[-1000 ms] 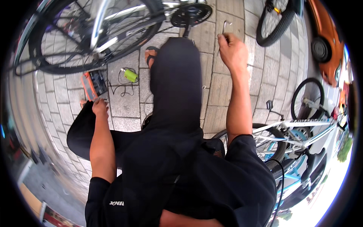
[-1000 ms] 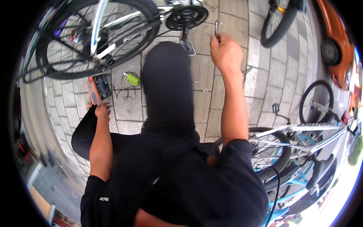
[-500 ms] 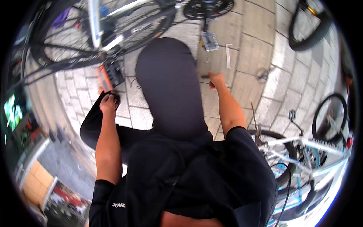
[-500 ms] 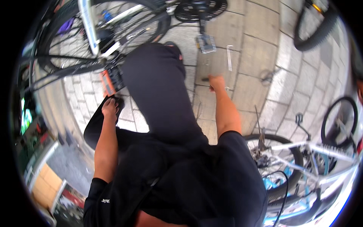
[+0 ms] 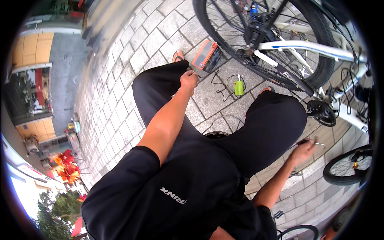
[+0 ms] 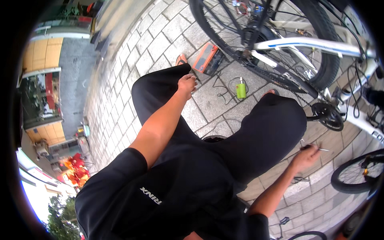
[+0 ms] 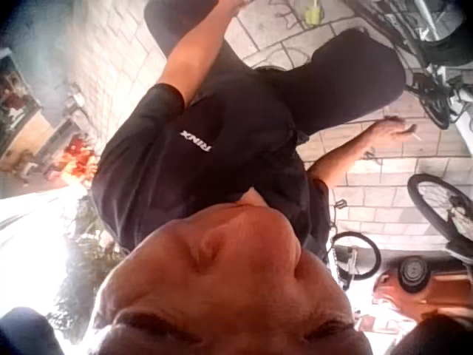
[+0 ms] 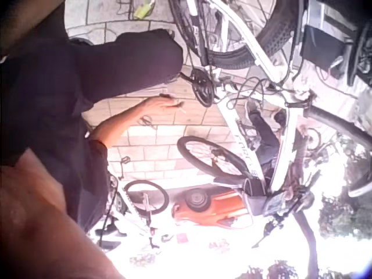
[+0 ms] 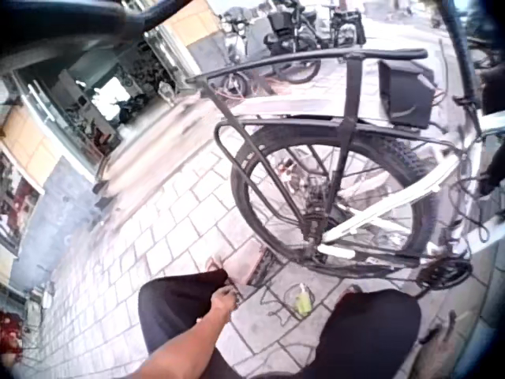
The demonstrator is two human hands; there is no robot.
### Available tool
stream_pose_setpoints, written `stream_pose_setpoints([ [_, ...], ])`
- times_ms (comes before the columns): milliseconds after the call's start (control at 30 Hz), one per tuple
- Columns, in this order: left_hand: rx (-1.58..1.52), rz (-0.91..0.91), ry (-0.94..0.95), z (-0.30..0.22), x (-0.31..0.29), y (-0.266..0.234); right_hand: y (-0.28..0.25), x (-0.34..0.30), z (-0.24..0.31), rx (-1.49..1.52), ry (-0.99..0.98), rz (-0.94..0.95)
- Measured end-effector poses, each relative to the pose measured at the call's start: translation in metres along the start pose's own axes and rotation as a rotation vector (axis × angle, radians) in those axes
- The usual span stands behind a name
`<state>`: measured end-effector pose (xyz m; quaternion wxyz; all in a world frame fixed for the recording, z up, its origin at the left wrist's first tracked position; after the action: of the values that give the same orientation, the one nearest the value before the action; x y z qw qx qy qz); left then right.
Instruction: The person works on the electrical components of a bicycle, using a screwdriver to adjust parts near the handlebar and a green multimeter to test connections. They move between the shop interior and the sidewalk, handling wires and a power bank while another person assists nearby.
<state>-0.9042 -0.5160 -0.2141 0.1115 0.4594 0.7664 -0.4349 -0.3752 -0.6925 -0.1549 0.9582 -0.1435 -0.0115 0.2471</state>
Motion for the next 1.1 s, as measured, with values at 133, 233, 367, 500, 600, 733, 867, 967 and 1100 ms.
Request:
stream_pose_setpoints([
  [133,-0.156,0.015,-0.004,0.013,0.02,0.021,0.022,-0.032,0.166,0.18,-0.467,0.263],
  [233,-0.319,-0.087,-0.018,0.06,0.06,0.042,0.094,-0.088,0.258,-0.059,-0.752,0.808],
  [367,-0.477,-0.039,-0.114,0.048,0.037,0.071,0.233,-0.158,0.226,-0.094,-0.584,1.22],
  [500,-0.474,-0.069,-0.155,0.05,0.032,0.076,0.343,-0.203,0.137,-0.275,-0.698,1.377],
  [600,-0.513,-0.026,-0.211,0.04,0.025,0.065,0.397,-0.217,0.094,-0.398,-0.728,1.324],
  [733,-0.594,0.052,-0.233,0.02,0.021,0.049,0.434,-0.221,0.065,-0.534,-0.725,1.313],
  [867,-0.636,0.059,-0.218,0.026,0.033,0.054,0.451,-0.225,0.057,-0.57,-0.738,1.337],
  [967,-0.627,0.064,-0.237,0.03,0.037,0.059,0.457,-0.227,0.052,-0.659,-0.721,1.359],
  [1100,-0.658,0.08,-0.233,0.027,0.035,0.058,0.461,-0.232,0.06,-0.678,-0.773,1.415],
])
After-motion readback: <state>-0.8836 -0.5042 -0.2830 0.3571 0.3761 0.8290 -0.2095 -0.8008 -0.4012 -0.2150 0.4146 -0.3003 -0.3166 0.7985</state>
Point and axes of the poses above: each hand's wrist, its own x-axis towards the middle knuckle, its own y-axis out of the palm, z = x × y, the point moved 1 cm from there along x, towards the middle knuckle, and after that the axes turned 11 degrees about x, right-handed, at the moved point
